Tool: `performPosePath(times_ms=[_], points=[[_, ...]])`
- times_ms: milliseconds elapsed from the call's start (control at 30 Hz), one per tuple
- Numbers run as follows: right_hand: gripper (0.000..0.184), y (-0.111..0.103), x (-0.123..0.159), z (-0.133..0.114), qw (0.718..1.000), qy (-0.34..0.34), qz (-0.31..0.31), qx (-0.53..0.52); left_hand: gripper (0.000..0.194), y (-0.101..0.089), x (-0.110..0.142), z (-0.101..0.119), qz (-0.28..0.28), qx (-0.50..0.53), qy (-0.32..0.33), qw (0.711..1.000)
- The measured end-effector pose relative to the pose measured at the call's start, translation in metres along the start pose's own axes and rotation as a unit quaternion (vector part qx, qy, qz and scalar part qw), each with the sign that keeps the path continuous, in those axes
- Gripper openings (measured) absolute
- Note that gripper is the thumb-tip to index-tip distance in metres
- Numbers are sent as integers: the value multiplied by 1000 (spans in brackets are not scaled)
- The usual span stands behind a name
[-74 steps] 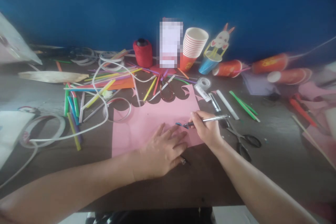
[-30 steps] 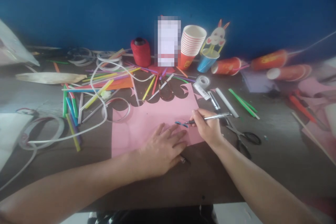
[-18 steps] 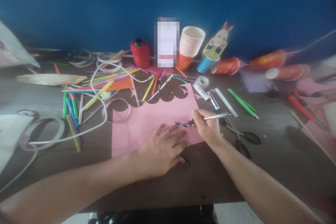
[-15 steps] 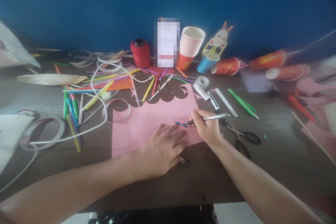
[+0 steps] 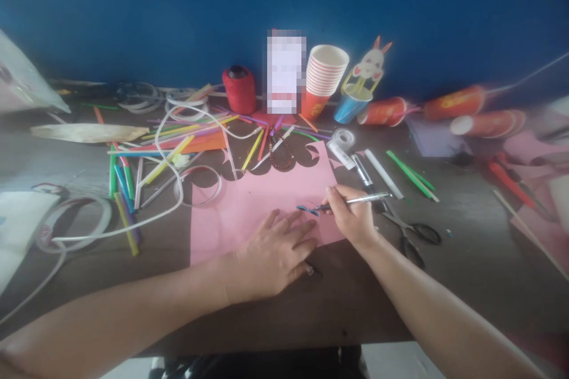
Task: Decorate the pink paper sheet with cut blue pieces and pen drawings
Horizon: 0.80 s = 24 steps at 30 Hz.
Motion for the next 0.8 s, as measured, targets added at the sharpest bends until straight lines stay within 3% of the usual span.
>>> performPosePath(times_ms=[800], points=[[35,-5,0,3,1000,17,17,-14,42,-2,-1,0,-2,-11,-4,1000]])
Point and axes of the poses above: each hand's wrist, its own x-axis away from the middle knuckle, its own y-axis out of the palm, z = x × y, the point moved 9 cm from there along -x, towards the middle knuckle, and after that the axes turned 2 degrees about -y, right-handed, at the moved point
